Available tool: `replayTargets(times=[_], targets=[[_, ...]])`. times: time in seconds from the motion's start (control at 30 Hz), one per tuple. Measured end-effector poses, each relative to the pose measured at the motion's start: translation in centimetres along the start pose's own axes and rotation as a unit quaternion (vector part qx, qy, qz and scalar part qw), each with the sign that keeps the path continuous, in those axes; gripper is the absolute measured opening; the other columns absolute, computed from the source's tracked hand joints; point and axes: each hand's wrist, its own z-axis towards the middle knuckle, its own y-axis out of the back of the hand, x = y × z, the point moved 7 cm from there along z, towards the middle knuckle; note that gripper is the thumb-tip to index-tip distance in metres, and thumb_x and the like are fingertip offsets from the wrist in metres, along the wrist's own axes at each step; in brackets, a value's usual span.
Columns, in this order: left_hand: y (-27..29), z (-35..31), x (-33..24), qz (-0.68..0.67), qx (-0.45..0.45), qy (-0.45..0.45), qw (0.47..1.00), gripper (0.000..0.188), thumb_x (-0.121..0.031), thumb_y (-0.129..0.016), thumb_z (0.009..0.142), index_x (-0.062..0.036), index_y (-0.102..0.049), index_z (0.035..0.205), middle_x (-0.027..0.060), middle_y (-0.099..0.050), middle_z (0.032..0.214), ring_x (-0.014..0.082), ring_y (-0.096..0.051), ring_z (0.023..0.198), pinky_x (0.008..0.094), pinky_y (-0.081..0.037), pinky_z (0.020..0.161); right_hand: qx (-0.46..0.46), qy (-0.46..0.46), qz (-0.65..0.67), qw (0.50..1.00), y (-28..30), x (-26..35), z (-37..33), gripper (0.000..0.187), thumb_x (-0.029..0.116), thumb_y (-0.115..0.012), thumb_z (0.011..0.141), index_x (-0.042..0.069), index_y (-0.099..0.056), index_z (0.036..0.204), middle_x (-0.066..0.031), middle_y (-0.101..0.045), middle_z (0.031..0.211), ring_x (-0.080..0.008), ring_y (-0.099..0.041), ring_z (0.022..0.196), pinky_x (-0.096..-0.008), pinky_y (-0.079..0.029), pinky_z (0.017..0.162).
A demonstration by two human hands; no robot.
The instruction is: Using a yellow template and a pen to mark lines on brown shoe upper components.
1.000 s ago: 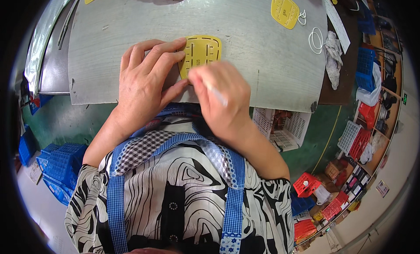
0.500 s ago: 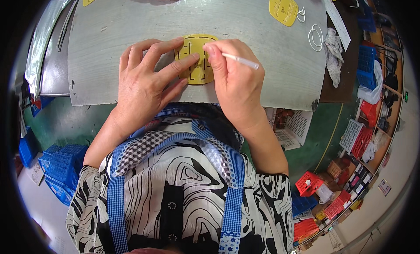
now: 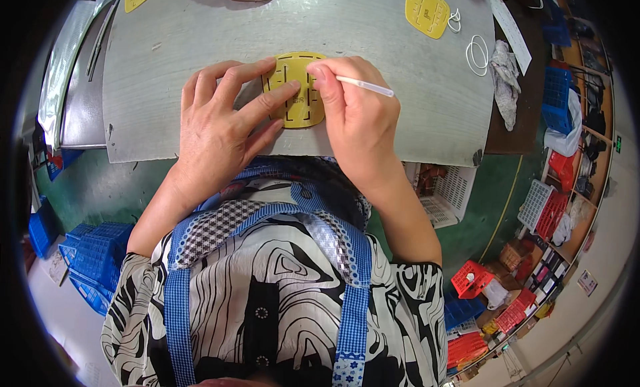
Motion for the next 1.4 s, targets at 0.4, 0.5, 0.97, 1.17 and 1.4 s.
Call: replayTargets(times=[0.4,0.5,0.97,1.17,1.4], targets=[[0.0,-0.2,0.2,0.003,-0.006,0.003,1.000,0.051,-0.024,-0.081,0.079,-0.0307,-0.073,0.129,-0.0039,-0.059,0.139,0.0265,-0.052,0.123,0.0451,-0.038,0.108,0.075,-0.014,-0.060,0.995,0.4,2.1,-4.1,0.009,0.009,-0.064,0.099,0.003,-0.068,0.095,-0.0122,-0.063,0.082,-0.0303,-0.061,0.072,-0.0379,-0.048,0.064],[0.0,-0.2,0.2,0.001,-0.007,0.005,1.000,0.051,-0.023,-0.081,0.079,-0.0311,-0.073,0.129,-0.0039,-0.059,0.140,0.0265,-0.052,0.123,0.0450,-0.038,0.108,0.003,-0.086,0.018,0.996,1.3,0.7,-2.5,0.017,0.014,-0.061,0.104,0.002,-0.070,0.098,-0.0118,-0.066,0.082,-0.0278,-0.063,0.072,-0.0365,-0.050,0.066],[0.2,0.0,0.1,0.003,0.002,0.005,1.000,0.051,-0.023,-0.081,0.080,-0.0300,-0.072,0.129,-0.0032,-0.058,0.141,0.0265,-0.051,0.125,0.0451,-0.038,0.109,0.044,-0.013,-0.089,0.995,0.5,1.6,-2.8,0.010,0.009,-0.062,0.100,0.003,-0.068,0.094,-0.0132,-0.062,0.082,-0.0334,-0.059,0.073,-0.0414,-0.047,0.066],[0.6,0.4,0.1,-0.006,-0.004,-0.006,1.000,0.048,-0.022,-0.082,0.078,-0.0285,-0.073,0.125,-0.0003,-0.058,0.142,0.0271,-0.052,0.125,0.0435,-0.040,0.107,0.060,-0.070,-0.020,0.996,0.9,1.3,-4.3,0.014,0.012,-0.063,0.101,0.002,-0.071,0.105,-0.0121,-0.066,0.085,-0.0287,-0.063,0.075,-0.0369,-0.050,0.069],[1.0,3.9,0.9,-0.057,0.081,-0.017,0.995,0.067,-0.020,-0.087,0.072,-0.0146,-0.061,0.134,0.0063,-0.059,0.126,0.0286,-0.056,0.117,0.0421,-0.045,0.100,-0.069,0.065,-0.108,0.990,1.1,0.3,-0.4,0.022,0.007,-0.064,0.101,0.002,-0.069,0.122,-0.0122,-0.071,0.095,-0.0235,-0.068,0.078,-0.0335,-0.053,0.071]])
